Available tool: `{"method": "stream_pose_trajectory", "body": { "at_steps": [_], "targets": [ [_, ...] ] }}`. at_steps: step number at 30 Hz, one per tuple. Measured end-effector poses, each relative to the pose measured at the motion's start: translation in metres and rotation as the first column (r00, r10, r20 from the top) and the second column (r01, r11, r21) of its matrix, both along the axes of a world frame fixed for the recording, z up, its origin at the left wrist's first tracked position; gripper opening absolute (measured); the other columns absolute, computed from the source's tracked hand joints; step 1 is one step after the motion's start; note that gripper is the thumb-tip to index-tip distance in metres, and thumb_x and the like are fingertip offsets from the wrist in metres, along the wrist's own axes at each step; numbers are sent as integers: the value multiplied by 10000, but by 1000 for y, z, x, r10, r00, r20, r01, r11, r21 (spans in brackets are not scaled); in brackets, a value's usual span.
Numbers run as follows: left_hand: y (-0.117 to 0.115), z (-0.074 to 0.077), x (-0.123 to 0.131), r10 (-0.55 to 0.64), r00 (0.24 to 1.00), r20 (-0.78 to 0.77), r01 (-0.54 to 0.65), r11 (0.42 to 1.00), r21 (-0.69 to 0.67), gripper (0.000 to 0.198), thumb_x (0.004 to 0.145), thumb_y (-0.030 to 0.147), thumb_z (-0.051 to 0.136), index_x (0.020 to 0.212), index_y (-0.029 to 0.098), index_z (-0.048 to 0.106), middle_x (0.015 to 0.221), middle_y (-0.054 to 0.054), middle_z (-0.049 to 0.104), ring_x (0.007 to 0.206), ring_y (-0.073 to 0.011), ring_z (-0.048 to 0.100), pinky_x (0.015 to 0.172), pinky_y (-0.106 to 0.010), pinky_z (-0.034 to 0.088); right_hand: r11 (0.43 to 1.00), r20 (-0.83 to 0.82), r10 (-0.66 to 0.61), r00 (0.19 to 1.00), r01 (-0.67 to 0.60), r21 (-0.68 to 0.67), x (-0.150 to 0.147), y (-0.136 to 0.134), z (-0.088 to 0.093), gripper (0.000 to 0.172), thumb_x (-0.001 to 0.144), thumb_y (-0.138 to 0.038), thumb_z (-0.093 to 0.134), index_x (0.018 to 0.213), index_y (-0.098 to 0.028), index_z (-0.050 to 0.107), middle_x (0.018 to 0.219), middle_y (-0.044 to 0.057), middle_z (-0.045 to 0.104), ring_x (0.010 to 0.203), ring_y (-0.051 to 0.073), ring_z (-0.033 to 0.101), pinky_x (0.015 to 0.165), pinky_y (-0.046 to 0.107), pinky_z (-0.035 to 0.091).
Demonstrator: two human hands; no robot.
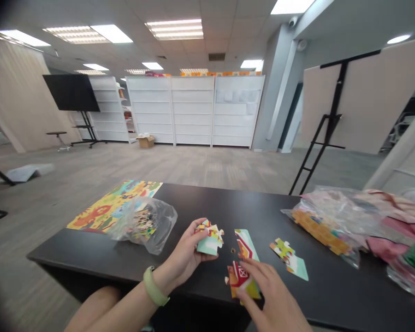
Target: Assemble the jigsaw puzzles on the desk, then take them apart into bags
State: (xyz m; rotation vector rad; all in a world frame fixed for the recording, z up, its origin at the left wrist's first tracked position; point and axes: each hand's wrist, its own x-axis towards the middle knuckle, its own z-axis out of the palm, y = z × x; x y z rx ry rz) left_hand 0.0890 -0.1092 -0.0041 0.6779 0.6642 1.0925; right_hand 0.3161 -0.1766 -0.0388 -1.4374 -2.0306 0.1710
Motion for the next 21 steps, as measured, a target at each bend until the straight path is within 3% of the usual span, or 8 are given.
{"method": "stream_pose_trajectory", "body": {
  "at_steps": [3, 5, 8, 12, 15, 17, 21],
  "targets": [
    [-4, -4, -2, -34, 999, -10, 34, 999, 13, 491, 775, 319, 723, 1172, 244, 443, 1077, -83, 652, 823, -234, 686, 614, -329, 576, 997, 81, 49, 995, -44, -62, 9, 0, -12, 611, 688, -415, 795, 1279, -343, 655, 1342, 78, 630, 1231, 366, 593, 984, 528, 533],
    [-8, -7, -1, -45, 999, -28, 45, 999, 4, 474, 780, 316, 714, 1169, 244, 454, 1036, -67, 654, 797, -221, 680, 619, -331, 577, 988, 100, 102, 990, -89, -124, 4, -6, -11, 626, 695, -315, 789, 1298, -373, 631, 1383, 56, 592, 1293, 364, 537, 1018, 540, 503],
    [-12, -11, 0, -46, 997, -55, 45, 999, -15, 470, 787, 305, 713, 1186, 245, 472, 1010, -56, 654, 775, -201, 673, 634, -320, 574, 974, 52, 138, 989, -126, -188, -10, -14, 4, 501, 804, -207, 672, 1274, -377, 647, 1358, 22, 614, 1309, 319, 530, 1063, 521, 467],
    [-11, -13, 1, 6, 996, -92, -7, 1000, -14, 570, 785, 316, 737, 1277, 277, 453, 1061, -56, 643, 778, -195, 674, 671, -346, 583, 974, -77, 73, 994, -88, -210, -21, -12, 23, 341, 955, -256, 503, 1228, -354, 682, 1249, -6, 698, 1169, 251, 652, 1017, 422, 519],
    [-11, -12, 2, 45, 990, -135, -44, 999, 12, 623, 812, 343, 733, 1343, 313, 411, 1158, -67, 610, 804, -184, 668, 724, -379, 590, 988, -164, -91, 982, 69, -135, -20, -5, 19, 323, 988, -304, 446, 1163, -299, 717, 1150, 19, 744, 1039, 235, 711, 935, 381, 568],
    [-13, -11, 4, 7, 992, -128, -7, 1000, 3, 604, 835, 350, 719, 1346, 317, 401, 1189, -74, 598, 839, -185, 664, 753, -391, 590, 986, -215, -168, 962, 163, -42, -22, -2, 9, 340, 995, -308, 426, 1183, -265, 706, 1176, 43, 731, 1084, 236, 691, 974, 398, 552],
    [-25, -9, 14, -162, 985, -63, 161, 987, -13, 505, 879, 395, 685, 1302, 283, 433, 1146, -78, 626, 883, -190, 656, 788, -379, 578, 994, -213, -73, 974, 89, 65, -40, -1, -3, 402, 986, -229, 406, 1334, -260, 605, 1354, 43, 628, 1261, 216, 579, 1078, 415, 484]
  ]
}}
